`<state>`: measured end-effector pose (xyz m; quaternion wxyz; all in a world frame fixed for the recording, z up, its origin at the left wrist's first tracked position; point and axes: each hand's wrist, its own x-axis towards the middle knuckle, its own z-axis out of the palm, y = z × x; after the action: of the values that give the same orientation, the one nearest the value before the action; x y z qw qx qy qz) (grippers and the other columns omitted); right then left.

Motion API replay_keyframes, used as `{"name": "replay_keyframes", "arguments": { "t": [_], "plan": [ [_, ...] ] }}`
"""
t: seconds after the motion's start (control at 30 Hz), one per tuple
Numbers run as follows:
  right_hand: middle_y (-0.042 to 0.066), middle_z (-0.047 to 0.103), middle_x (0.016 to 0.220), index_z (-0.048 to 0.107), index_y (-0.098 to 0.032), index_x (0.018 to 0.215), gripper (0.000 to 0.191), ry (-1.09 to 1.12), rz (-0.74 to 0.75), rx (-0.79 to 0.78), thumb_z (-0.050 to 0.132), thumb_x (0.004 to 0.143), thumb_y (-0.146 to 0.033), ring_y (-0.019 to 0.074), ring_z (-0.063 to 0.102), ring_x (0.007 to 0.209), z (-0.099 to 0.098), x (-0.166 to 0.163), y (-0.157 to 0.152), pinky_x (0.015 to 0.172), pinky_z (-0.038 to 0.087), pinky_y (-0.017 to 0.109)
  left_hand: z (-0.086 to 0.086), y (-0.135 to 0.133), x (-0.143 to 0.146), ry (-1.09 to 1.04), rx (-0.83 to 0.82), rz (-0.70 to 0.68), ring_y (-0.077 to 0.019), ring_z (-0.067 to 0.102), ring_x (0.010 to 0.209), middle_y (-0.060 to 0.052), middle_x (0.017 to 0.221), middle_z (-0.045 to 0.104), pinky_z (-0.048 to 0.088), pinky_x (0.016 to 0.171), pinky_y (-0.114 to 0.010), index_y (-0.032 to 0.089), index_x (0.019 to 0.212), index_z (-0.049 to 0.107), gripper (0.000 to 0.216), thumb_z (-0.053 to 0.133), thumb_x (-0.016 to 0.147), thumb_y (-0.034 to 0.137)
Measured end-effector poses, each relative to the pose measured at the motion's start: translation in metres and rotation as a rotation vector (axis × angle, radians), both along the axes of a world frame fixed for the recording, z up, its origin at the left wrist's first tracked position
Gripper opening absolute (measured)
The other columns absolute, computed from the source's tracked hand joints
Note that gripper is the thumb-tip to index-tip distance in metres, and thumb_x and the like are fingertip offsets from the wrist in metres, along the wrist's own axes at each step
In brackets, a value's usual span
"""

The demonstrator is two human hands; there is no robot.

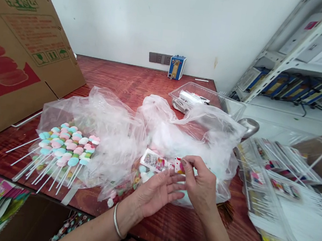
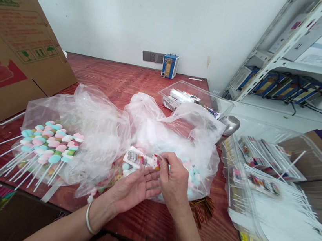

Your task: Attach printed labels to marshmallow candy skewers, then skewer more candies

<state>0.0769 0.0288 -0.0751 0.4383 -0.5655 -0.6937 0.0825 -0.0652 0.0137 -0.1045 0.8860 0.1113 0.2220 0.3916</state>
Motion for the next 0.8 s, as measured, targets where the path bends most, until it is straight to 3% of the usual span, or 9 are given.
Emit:
{"name": "replay_keyframes", "arguments": {
  "t": [0.1, 0.17, 0.27, 0.37, 0.47, 0.57, 0.8],
  "plan": [
    [-0.003, 0.065, 0.070, 0.061, -0.022, 0.082, 0.014, 0.242, 0.042, -0.162, 0.056, 0.095, -0.027, 0.0123, 0.059, 0.063, 0.012, 0.005, -0.014, 0.061, 0.046, 0.022, 0.002, 0.007, 0.014, -0.105, -0.018, 0.123, -0.0215, 0.064, 0.103, -0.009, 0.111, 0.070, 0.053, 0.090, -0.037, 0.016, 0.105, 0.071, 0.040, 0.084, 0.072, 0.036],
    [-0.002, 0.067, 0.078, 0.063, -0.022, 0.090, 0.010, 0.361, -0.020, -0.196, 0.061, 0.092, -0.031, 0.0138, 0.062, 0.071, 0.011, 0.006, -0.023, 0.068, 0.048, 0.024, 0.005, 0.008, 0.022, -0.008, -0.010, 0.248, -0.0182, 0.065, 0.095, -0.007, 0.104, 0.071, 0.054, 0.084, -0.032, 0.016, 0.098, 0.072, 0.031, 0.084, 0.072, 0.029],
    [0.001, 0.067, 0.089, 0.060, -0.022, 0.110, 0.031, 0.631, -0.046, -0.274, 0.070, 0.085, -0.037, 0.0164, 0.063, 0.080, 0.001, 0.001, -0.037, 0.075, 0.050, 0.028, 0.011, 0.003, 0.026, 0.177, 0.010, 0.385, -0.0148, 0.065, 0.082, -0.005, 0.091, 0.072, 0.053, 0.074, -0.026, 0.014, 0.086, 0.073, 0.025, 0.087, 0.068, 0.026],
    [0.000, 0.063, 0.081, 0.061, -0.020, 0.093, 0.024, 0.786, 0.029, -0.396, 0.068, 0.085, -0.041, 0.0151, 0.058, 0.073, -0.007, -0.008, -0.053, 0.069, 0.048, 0.026, 0.015, -0.008, 0.021, 0.280, 0.084, 0.397, -0.0148, 0.065, 0.078, -0.005, 0.085, 0.072, 0.053, 0.072, -0.026, 0.012, 0.086, 0.074, 0.030, 0.088, 0.065, 0.028],
    [-0.003, 0.055, 0.069, 0.054, -0.020, 0.073, 0.029, 0.726, 0.015, -0.426, 0.064, 0.088, -0.044, 0.0126, 0.048, 0.064, -0.010, -0.015, -0.070, 0.061, 0.042, 0.023, 0.016, -0.020, 0.011, 0.376, 0.144, 0.389, -0.0119, 0.062, 0.067, -0.002, 0.075, 0.069, 0.051, 0.065, -0.024, 0.013, 0.083, 0.072, 0.029, 0.087, 0.066, 0.031],
    [-0.006, 0.043, 0.060, 0.046, -0.021, 0.065, 0.037, 0.570, -0.027, -0.411, 0.062, 0.089, -0.045, 0.0107, 0.037, 0.058, -0.013, -0.020, -0.084, 0.054, 0.032, 0.022, 0.011, -0.029, 0.003, 0.436, 0.188, 0.474, -0.0105, 0.060, 0.063, 0.000, 0.075, 0.068, 0.049, 0.061, -0.023, 0.016, 0.083, 0.068, 0.033, 0.089, 0.061, 0.029],
    [-0.004, 0.038, 0.059, 0.043, -0.020, 0.059, 0.045, 0.387, -0.055, -0.343, 0.049, 0.095, -0.046, 0.0114, 0.036, 0.059, -0.019, -0.037, -0.105, 0.055, 0.029, 0.023, -0.004, -0.042, 0.000, 0.275, 0.162, 0.479, -0.0085, 0.058, 0.063, 0.001, 0.079, 0.067, 0.043, 0.053, -0.018, 0.017, 0.091, 0.066, 0.043, 0.091, 0.060, 0.033]
  ]
}}
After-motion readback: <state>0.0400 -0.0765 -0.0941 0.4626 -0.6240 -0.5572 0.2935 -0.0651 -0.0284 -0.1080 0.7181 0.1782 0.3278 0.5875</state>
